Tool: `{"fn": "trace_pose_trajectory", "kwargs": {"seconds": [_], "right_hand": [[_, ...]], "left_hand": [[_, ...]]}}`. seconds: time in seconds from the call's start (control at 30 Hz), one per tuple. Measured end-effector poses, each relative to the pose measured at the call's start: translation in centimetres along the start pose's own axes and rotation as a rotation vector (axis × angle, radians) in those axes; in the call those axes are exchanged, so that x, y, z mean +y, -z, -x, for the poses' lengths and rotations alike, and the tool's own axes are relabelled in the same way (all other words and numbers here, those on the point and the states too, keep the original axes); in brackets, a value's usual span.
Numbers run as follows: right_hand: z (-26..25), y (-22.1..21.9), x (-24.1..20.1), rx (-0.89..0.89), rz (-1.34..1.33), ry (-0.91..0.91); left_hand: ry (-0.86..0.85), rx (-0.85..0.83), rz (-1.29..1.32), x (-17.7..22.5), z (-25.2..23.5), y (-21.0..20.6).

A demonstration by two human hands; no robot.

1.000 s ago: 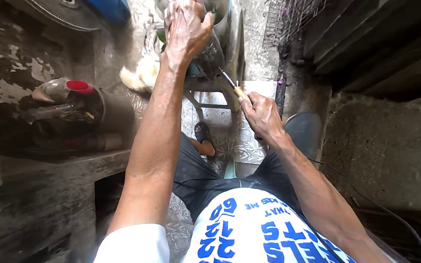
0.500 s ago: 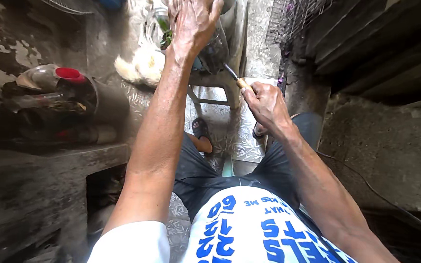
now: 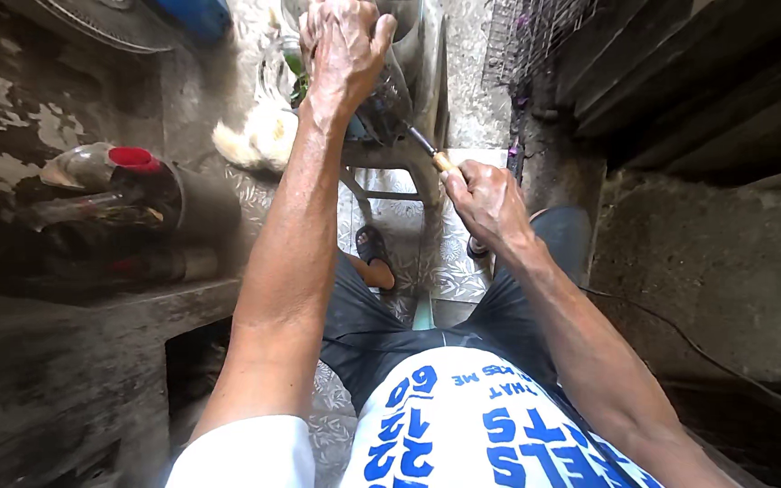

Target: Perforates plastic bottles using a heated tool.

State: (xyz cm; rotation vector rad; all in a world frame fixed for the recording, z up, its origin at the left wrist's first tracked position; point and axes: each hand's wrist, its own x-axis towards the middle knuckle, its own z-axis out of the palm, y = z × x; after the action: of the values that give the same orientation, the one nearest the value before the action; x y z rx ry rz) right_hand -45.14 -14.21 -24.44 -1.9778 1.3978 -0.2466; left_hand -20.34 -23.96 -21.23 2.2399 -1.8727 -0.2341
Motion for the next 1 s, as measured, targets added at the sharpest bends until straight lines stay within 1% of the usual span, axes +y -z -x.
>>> {"fn": "trace_pose_trajectory", "kwargs": {"seconds": [0.07,0.27,0.43,0.5,0.63,0.73,0.83,1.0], "right_hand": [[0.5,0.0,0.3,0.035,-0.014,0.0],[-0.6,-0.6,-0.2,0.083,-0.024,0.005],[-0.9,-0.8,0.3,0.091,-0.038,0.038],[-1.0,-1.0,0.2,0.094,-0.012,0.038],[-0.8,-0.9,-1.7,0.1,0.108,-0.012],[-0.8,-1.0,-2.6,0.1,0.172,-0.014],[-0.9,-1.1,-2.8,0.109,0.19,-0.008],[-1.4,-1.1,-3.3,0.093,0.214,-0.031]], "left_hand": [[0.002,-0.011,-0.001,0.3,0.2,-0.1],[-0.007,0.021,0.006,0.1,0.2,0.0],[-0.011,0.019,0.018,0.0,-0.1,-0.3],[-0.004,0.016,0.011,0.1,0.1,-0.1],[0.009,-0.001,0.002,0.2,0.2,0.1],[0.005,0.001,0.001,-0.1,0.0,-0.1],[0.015,-0.019,0.062,0.2,0.3,0.0],[0.032,-0.004,0.042,0.4,0.4,0.1]]}}
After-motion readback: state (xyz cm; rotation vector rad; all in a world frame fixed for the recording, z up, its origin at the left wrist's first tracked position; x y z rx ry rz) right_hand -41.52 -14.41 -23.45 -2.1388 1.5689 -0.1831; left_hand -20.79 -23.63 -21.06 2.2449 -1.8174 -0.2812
